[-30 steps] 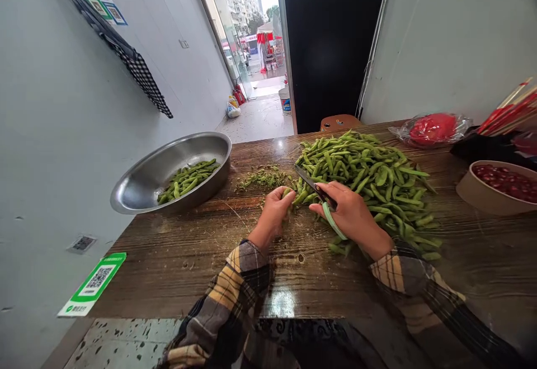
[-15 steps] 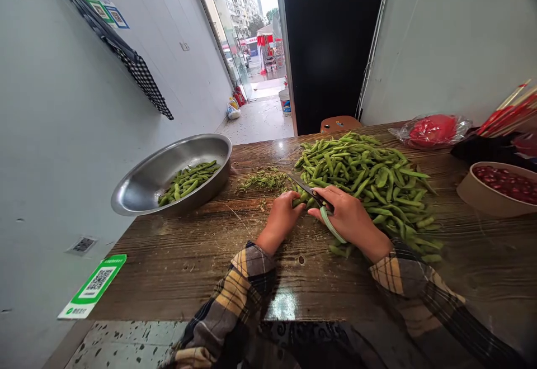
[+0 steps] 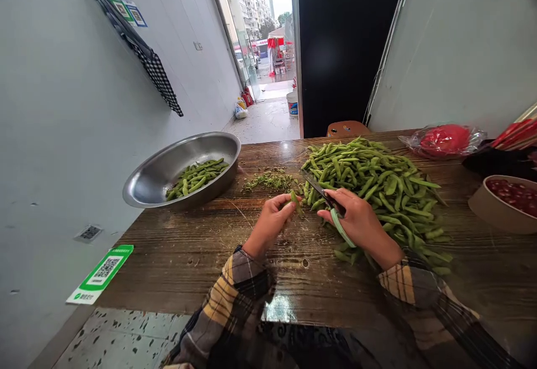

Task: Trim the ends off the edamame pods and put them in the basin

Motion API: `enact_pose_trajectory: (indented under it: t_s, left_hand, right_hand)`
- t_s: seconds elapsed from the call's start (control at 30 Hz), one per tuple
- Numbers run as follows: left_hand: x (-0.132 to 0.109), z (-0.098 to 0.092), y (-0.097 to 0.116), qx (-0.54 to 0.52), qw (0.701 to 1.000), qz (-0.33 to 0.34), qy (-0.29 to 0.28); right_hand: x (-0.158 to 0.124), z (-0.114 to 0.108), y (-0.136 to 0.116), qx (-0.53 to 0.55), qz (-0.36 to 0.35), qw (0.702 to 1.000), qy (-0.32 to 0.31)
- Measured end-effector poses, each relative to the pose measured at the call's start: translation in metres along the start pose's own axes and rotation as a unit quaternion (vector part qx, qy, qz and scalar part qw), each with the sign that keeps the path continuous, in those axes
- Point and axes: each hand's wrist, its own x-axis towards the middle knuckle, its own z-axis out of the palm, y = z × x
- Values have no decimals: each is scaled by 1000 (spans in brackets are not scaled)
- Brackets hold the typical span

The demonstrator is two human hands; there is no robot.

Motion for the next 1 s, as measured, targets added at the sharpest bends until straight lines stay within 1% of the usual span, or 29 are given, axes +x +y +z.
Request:
enact_pose_trajectory:
  t_s: [0.17, 0.33, 0.77, 0.9, 1.0]
  left_hand:
    - [-15, 0, 5, -72, 997, 10, -12]
    - [-19, 2, 8, -90, 996, 0, -12]
    - [-23, 2, 13, 46, 997, 57, -21]
    - [-22, 1, 16, 85, 994, 68, -12]
    - [-21, -1, 18, 113, 991, 76, -19]
  right_hand:
    - [-2, -1, -6, -15, 8, 997, -72]
    - [-3, -3, -12, -30, -2, 993, -118]
    - [-5, -8, -20, -13, -39, 988, -147]
    - [-6, -9, -19, -10, -54, 987, -151]
    - [-6, -9, -16, -22, -61, 985, -158]
